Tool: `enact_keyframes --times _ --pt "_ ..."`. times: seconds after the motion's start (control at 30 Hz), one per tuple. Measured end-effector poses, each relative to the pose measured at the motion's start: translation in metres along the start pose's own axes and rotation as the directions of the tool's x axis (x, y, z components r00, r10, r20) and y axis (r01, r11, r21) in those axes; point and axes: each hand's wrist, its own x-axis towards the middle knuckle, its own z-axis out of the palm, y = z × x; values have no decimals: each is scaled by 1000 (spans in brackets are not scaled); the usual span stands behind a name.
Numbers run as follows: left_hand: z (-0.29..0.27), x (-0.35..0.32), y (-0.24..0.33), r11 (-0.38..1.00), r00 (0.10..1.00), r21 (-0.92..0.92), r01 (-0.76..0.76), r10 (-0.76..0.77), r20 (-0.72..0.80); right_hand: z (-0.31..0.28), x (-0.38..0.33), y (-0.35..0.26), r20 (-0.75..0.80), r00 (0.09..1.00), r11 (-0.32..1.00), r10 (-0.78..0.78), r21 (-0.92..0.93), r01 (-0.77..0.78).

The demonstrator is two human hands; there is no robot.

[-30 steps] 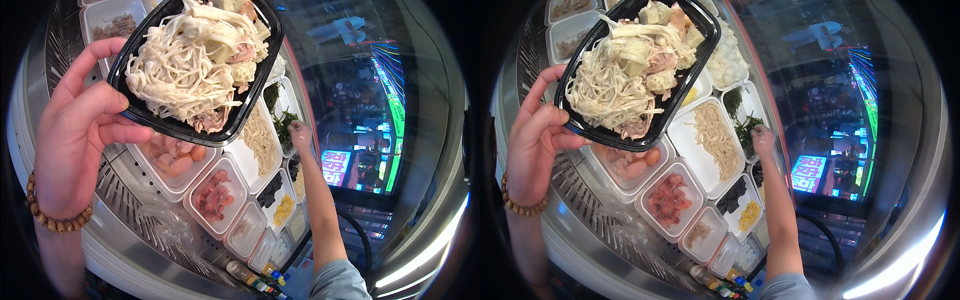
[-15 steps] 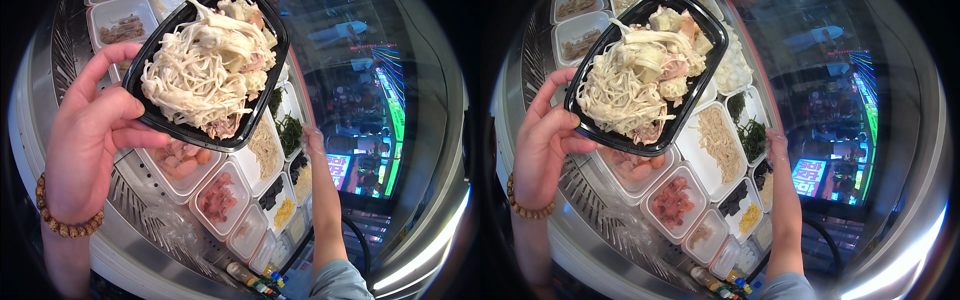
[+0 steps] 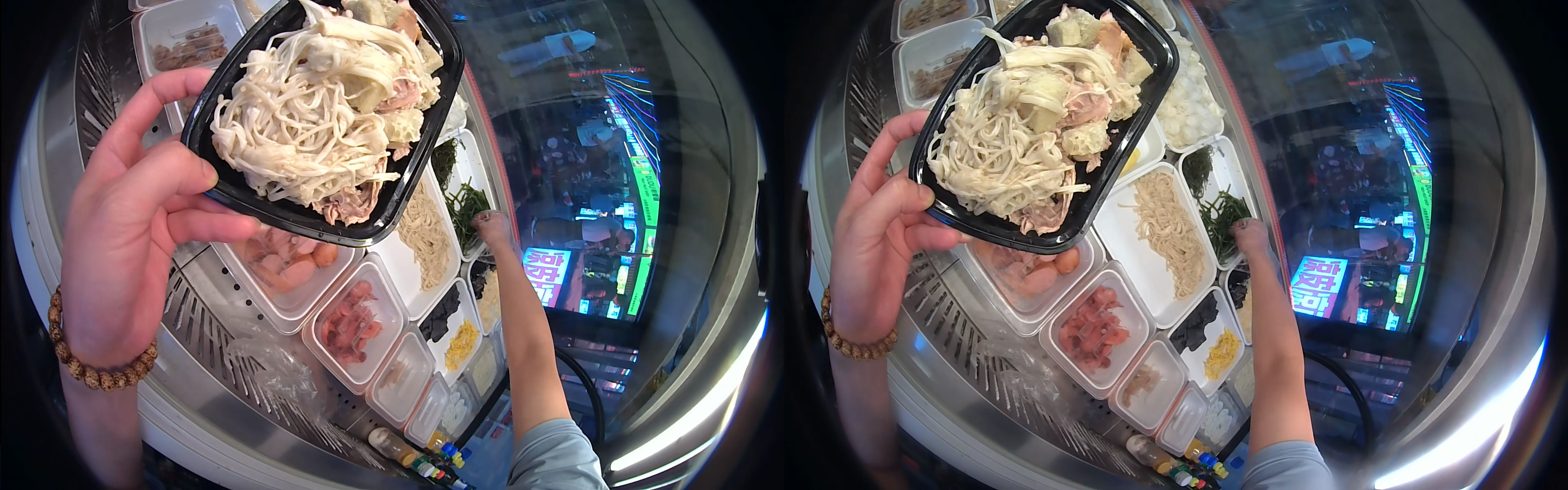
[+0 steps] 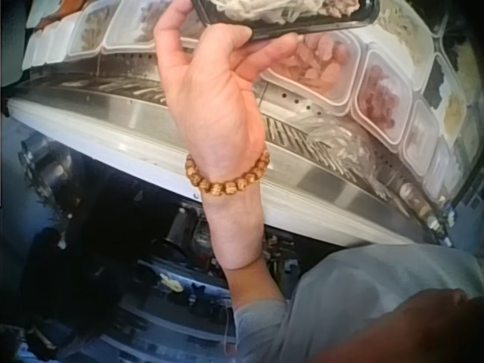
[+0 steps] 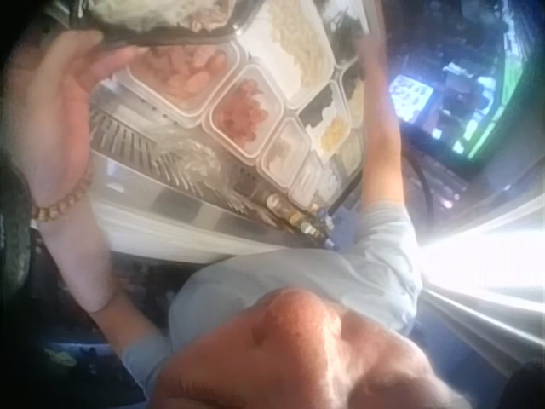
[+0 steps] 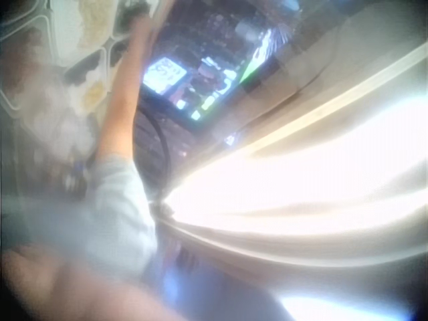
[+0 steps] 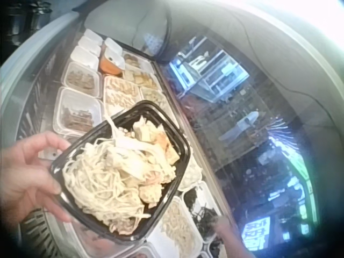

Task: The person assembles a food order by transferring noodles from a plastic bag into a black tray, then adds various toppings from a refrigerated display case. They place the completed tray into a plastic bag and tie it shut for delivery.

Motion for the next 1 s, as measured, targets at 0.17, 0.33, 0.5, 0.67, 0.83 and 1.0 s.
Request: enact_keyframes --times 0.17,0.33,0.5,0.67,0.83,1.0 --pt "-2 0 0 1000 999 7 -3 3 36 7 13 37 -39 995 936 91 345 -72" --pt "3 -2 1 1000 999 -12 -19 19 -32 -9 12 28 68 992 892 111 433 -129" --pt "3 -1 2 1000 1000 -2 -2 2 -4 22 9 34 69 975 959 213 174 -222" --pt "2 -1 1 1000 1000 8 -6 6 -9 -5 -3 24 0 959 800 282 551 -236" --pt "1 -2 0 1000 1000 3 -19 19 -10 -46 1 -20 89 983 477 163 864 -158" --pt "2 -1 2 1000 999 -10 -17 17 26 -33 22 -34 219 974 522 55 825 -215"
